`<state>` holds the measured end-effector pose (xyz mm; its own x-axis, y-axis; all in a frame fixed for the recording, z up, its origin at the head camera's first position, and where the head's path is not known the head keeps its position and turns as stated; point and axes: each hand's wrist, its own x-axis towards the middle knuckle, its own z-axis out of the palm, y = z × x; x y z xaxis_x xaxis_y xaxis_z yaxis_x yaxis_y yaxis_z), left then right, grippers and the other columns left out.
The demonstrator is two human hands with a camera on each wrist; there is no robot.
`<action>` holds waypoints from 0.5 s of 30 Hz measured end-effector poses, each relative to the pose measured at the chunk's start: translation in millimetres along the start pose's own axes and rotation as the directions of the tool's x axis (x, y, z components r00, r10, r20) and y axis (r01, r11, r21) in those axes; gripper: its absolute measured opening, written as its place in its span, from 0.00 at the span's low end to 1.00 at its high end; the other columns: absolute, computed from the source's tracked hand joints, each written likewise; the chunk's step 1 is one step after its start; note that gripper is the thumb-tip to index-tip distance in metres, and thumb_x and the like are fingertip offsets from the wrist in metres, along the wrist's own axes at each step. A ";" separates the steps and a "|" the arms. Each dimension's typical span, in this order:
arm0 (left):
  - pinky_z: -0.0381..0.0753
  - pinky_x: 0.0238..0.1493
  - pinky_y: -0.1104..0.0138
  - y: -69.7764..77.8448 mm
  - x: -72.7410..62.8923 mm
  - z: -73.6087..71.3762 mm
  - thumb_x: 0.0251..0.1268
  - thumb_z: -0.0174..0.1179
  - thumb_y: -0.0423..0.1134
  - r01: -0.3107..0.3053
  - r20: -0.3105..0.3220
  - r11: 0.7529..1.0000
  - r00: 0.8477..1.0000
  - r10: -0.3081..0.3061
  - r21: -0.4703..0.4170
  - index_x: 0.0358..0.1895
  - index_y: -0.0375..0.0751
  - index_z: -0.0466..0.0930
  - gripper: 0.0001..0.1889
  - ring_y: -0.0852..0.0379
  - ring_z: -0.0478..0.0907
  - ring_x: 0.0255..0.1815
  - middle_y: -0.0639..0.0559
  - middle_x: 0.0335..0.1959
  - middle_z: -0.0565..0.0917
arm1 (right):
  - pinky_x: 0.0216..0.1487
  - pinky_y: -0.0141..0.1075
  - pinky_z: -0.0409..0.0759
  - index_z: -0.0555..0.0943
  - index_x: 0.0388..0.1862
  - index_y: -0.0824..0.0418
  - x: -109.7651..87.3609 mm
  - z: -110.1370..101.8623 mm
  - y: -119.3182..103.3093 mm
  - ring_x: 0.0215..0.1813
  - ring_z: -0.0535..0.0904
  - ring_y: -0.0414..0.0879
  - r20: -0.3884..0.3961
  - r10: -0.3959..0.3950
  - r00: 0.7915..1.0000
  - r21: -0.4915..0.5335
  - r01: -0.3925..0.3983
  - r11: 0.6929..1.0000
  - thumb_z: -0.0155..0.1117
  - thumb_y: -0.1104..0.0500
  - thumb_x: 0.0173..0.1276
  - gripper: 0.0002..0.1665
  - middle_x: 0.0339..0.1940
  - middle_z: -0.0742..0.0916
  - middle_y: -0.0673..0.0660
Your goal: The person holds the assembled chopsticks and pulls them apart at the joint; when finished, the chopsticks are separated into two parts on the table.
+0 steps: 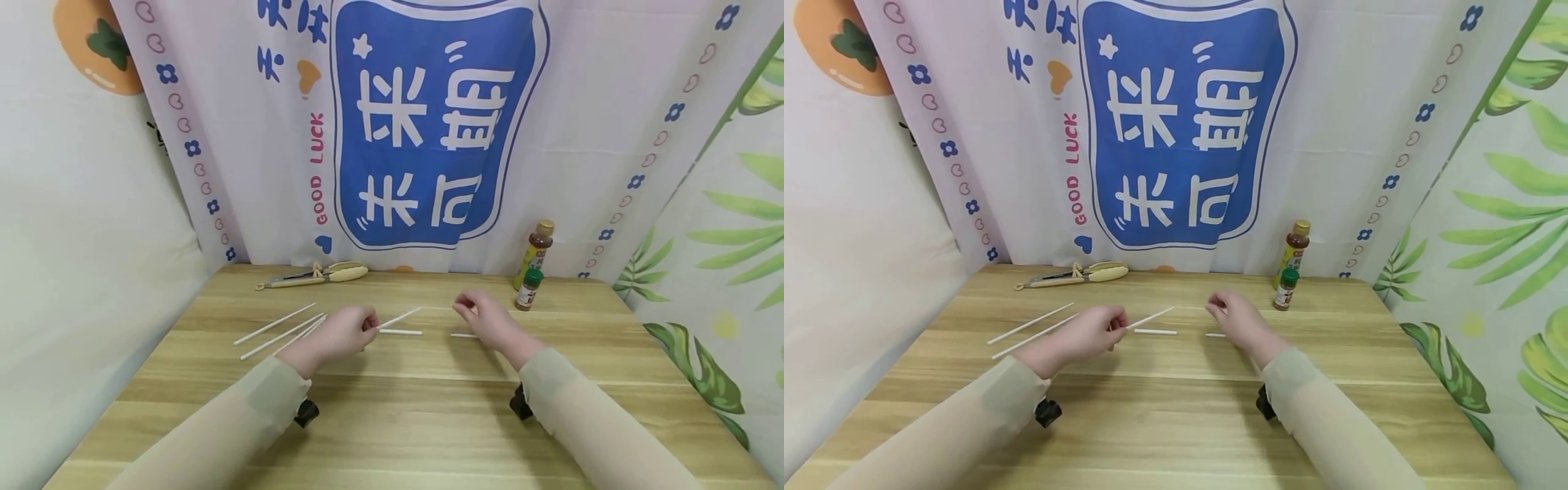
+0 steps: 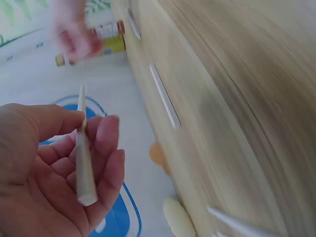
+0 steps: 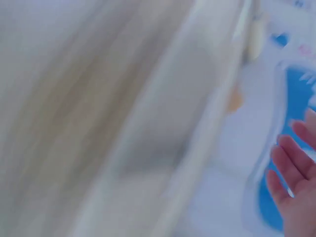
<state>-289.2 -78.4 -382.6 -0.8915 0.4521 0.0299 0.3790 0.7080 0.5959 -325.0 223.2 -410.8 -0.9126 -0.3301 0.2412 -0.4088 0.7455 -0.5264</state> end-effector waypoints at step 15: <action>0.72 0.29 0.66 32.1 16.0 24.4 0.73 0.57 0.35 -0.372 0.057 0.919 0.928 0.367 0.134 0.31 0.46 0.76 0.08 0.62 0.69 0.24 0.59 0.23 0.73 | 0.34 0.35 0.74 0.81 0.36 0.55 -29.3 2.9 -62.3 0.30 0.72 0.38 0.106 -0.352 0.930 -0.090 0.361 0.928 0.61 0.64 0.73 0.06 0.30 0.79 0.44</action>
<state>-285.2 -35.2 -382.6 -0.6741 0.7108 0.2008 0.7129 0.5550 0.4287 -272.8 184.7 -387.5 -0.7055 -0.6309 0.3228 -0.7087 0.6245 -0.3283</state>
